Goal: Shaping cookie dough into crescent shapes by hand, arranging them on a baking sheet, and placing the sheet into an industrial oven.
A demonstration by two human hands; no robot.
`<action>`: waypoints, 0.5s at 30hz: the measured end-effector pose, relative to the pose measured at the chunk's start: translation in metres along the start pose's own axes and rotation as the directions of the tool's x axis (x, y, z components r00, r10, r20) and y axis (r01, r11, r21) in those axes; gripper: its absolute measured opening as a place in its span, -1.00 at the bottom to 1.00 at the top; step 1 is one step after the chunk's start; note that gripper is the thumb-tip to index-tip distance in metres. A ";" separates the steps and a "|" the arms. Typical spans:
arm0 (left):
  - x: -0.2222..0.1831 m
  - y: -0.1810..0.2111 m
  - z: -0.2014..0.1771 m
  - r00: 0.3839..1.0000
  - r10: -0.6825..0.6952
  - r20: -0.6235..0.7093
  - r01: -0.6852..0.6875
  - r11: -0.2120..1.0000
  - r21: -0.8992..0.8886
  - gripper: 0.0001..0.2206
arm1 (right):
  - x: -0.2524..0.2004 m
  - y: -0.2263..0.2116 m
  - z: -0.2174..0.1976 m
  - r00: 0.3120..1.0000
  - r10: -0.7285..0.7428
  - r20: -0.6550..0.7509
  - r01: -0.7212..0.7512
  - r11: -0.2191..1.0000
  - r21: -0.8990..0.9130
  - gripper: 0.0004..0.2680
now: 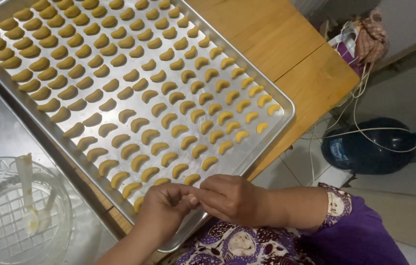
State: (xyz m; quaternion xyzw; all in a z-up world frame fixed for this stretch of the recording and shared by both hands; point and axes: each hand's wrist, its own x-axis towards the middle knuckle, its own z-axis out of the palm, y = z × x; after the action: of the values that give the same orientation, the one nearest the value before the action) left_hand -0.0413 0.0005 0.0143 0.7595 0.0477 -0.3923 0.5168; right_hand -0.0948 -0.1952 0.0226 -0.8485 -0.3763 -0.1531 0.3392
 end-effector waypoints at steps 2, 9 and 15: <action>0.000 0.005 0.004 1.000 0.012 0.021 -0.015 0.991 0.135 -0.89 | -0.005 0.005 0.000 0.999 0.027 0.032 -0.027 1.000 -0.006 -0.77; 0.002 -0.004 0.012 0.965 0.224 0.136 -0.259 0.892 0.369 -0.87 | -0.007 0.027 -0.019 0.959 0.245 0.143 -0.281 0.886 0.369 -0.92; -0.004 0.000 0.012 0.914 0.242 0.326 -0.396 0.712 0.580 -0.81 | -0.020 0.048 -0.033 0.839 0.301 0.452 -0.526 0.659 0.537 -0.88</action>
State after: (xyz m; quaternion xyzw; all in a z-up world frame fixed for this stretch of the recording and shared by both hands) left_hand -0.0503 -0.0079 0.0149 0.8353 -0.2794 -0.3732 0.2915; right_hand -0.0727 -0.2521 0.0144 -0.7562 -0.2493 0.2093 0.5676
